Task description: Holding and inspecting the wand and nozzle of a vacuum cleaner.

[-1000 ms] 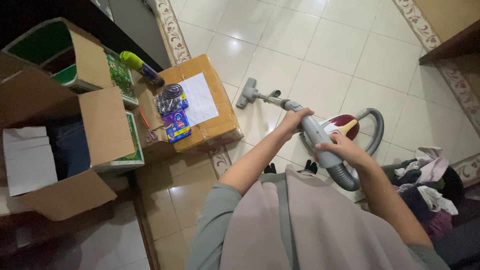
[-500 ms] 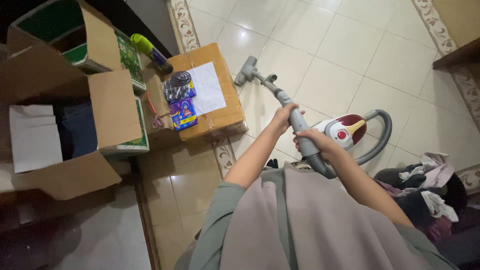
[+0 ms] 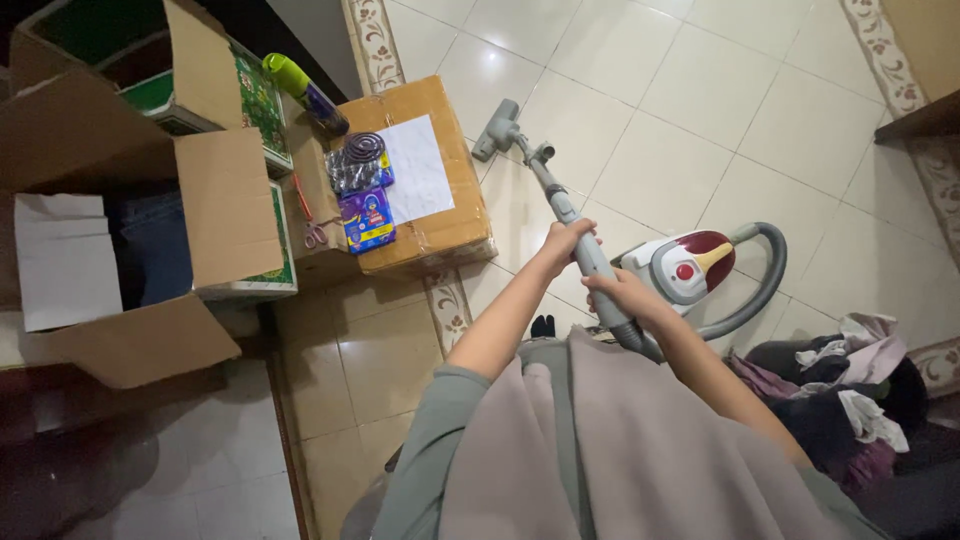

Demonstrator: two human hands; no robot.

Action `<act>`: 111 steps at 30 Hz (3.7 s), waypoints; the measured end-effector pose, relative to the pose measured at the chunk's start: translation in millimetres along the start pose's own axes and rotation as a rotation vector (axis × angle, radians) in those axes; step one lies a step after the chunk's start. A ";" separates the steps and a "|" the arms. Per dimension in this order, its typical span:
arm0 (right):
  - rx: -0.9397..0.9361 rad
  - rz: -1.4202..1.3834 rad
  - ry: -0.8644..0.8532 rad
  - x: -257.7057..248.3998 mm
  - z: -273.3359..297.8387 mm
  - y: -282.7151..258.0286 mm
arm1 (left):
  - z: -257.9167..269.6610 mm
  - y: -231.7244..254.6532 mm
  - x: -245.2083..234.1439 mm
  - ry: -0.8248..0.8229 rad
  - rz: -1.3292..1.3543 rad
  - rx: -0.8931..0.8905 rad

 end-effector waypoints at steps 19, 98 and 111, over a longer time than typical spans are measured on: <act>-0.039 -0.395 -0.120 -46.5 6.4 -21.1 | 4.7 46.2 64.4 -0.185 -0.088 -0.042; -0.115 0.154 0.034 -332.4 99.8 88.6 | -58.9 -118.2 313.0 0.040 -0.237 0.011; -0.154 -0.085 0.073 -327.7 126.7 37.3 | -61.4 -61.1 346.6 -0.387 -0.344 -0.125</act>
Point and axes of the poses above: each hand's wrist, its own z-axis away from the middle knuckle, its own x-axis out of the palm, y = z × x, the point moved 2 cm from there along -z, towards the middle knuckle, and after that the axes turned 7 degrees about z, right-handed, at the moved point
